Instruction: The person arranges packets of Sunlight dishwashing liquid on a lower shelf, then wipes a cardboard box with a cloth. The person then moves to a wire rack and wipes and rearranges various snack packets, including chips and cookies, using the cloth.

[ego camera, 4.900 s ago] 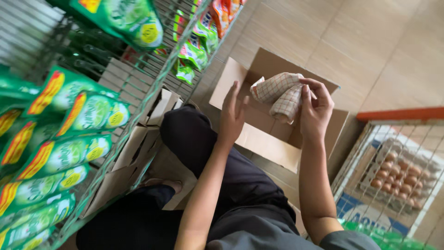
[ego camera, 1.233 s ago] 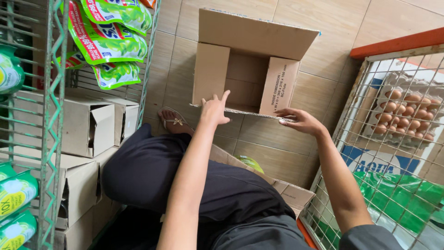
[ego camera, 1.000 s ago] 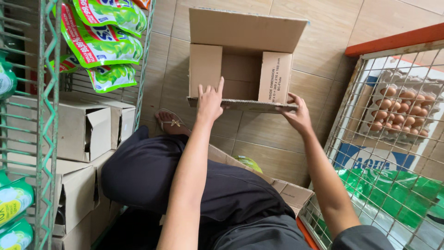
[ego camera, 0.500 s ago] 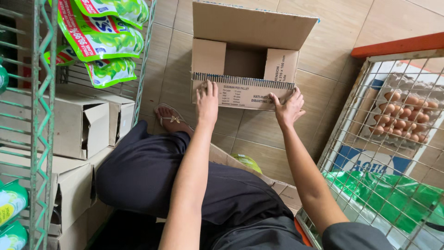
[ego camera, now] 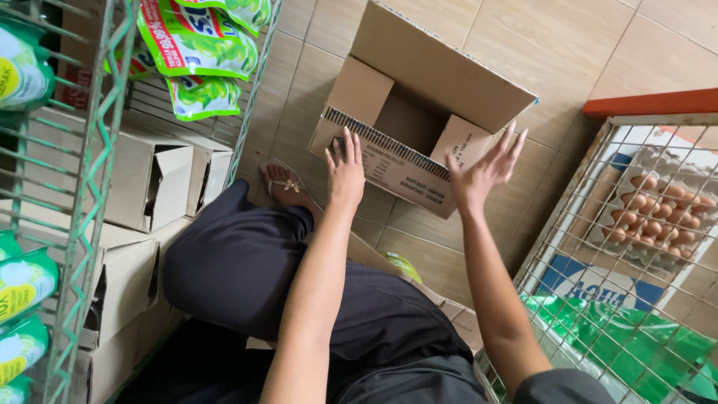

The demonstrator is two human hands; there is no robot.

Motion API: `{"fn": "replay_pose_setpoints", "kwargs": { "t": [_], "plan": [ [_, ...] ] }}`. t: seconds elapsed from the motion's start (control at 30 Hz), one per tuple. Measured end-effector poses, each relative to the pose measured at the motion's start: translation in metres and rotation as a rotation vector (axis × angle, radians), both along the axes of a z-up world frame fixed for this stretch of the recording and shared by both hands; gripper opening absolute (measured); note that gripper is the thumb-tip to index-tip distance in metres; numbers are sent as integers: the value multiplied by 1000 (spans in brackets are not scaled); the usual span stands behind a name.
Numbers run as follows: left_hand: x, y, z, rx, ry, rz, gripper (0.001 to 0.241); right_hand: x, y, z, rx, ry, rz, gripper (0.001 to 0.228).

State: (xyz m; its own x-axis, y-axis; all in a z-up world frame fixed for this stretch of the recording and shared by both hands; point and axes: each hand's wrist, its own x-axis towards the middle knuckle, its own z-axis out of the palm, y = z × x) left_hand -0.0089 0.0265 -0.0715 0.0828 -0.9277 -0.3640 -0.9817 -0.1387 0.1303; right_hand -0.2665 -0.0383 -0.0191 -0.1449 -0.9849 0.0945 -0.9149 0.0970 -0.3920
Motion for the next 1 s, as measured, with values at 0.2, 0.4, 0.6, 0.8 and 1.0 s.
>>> {"fn": "replay_pose_setpoints", "kwargs": {
  "t": [0.2,0.4,0.6,0.8,1.0],
  "plan": [
    [11,-1,9,28,232,65,105,16,-134,17,26,266,263,112],
    [4,-2,-5,-15,219,35,101,18,-127,11,258,206,360,49],
    [-7,-7,-21,16,70,9,89,17,-26,-12,36,338,548,34],
    [-7,-3,-16,47,62,-7,90,37,30,-18,141,183,549,60],
    [-10,-6,-2,108,-5,-24,92,39,32,-25,153,167,580,73]
  ]
}}
